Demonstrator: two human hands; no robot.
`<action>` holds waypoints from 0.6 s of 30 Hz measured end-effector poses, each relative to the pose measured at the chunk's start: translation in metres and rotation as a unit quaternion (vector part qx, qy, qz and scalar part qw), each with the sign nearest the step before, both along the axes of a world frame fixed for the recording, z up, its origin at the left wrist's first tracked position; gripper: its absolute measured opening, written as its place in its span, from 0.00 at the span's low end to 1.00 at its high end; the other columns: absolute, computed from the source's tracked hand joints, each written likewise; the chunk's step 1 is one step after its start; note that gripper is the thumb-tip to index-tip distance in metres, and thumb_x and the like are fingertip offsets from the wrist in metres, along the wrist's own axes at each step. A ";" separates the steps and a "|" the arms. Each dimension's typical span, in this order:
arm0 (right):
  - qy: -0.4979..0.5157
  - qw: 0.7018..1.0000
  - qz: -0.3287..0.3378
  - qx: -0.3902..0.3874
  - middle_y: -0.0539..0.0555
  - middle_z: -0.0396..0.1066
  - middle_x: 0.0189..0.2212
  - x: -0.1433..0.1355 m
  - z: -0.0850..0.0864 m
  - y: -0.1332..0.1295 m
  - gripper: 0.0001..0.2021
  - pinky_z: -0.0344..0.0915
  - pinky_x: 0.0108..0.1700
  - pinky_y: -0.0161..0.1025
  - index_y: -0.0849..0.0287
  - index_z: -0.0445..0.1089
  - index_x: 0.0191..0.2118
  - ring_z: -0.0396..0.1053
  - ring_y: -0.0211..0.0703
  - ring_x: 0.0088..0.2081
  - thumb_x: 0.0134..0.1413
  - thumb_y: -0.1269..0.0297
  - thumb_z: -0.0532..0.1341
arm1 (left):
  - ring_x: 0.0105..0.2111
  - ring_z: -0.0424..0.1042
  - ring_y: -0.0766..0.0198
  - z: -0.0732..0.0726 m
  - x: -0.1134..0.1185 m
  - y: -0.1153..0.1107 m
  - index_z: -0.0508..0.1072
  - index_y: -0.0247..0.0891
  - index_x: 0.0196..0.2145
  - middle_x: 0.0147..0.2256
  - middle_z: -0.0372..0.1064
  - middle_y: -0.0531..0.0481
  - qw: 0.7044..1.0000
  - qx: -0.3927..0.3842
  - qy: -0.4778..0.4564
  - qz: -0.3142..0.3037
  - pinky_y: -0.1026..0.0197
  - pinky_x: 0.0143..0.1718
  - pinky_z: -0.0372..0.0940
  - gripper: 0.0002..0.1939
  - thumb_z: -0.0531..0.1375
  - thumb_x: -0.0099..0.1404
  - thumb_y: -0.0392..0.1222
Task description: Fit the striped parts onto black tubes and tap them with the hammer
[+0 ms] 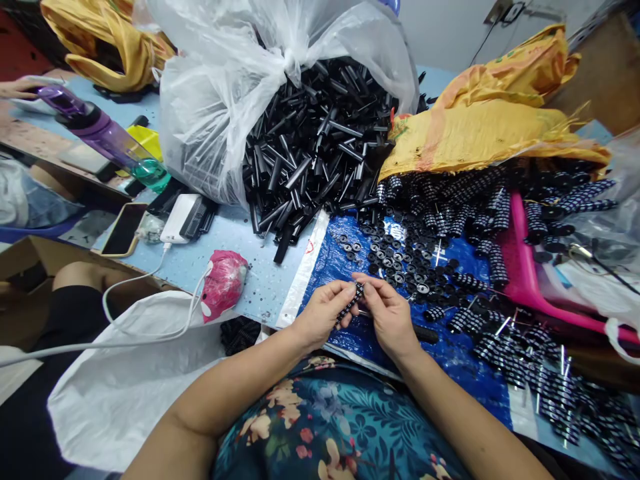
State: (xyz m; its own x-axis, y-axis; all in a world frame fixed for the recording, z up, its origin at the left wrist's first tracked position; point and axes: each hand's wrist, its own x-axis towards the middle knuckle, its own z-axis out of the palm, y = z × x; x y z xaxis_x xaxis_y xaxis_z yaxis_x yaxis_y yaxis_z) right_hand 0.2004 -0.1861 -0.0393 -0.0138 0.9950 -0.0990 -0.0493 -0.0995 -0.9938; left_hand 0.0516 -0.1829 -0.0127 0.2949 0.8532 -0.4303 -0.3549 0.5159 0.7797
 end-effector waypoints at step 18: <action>-0.284 0.897 0.149 0.304 0.62 0.59 0.66 0.024 0.011 -0.012 0.46 0.66 0.62 0.62 0.49 0.49 0.71 0.60 0.63 0.65 0.51 0.57 0.72 | 0.38 0.68 0.53 0.002 -0.120 0.073 0.68 0.40 0.27 0.30 0.68 0.45 0.728 0.176 0.661 0.041 0.56 0.42 0.59 0.09 0.62 0.63 0.41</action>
State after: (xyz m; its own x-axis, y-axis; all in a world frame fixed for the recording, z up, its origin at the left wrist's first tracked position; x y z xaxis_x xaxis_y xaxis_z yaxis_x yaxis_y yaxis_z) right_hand 0.2246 -0.1978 -0.0278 -0.4079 0.8280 0.3848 0.4217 0.5446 -0.7249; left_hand -0.0688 -0.1097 -0.0108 -0.2370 0.9706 -0.0417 0.8071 0.2206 0.5476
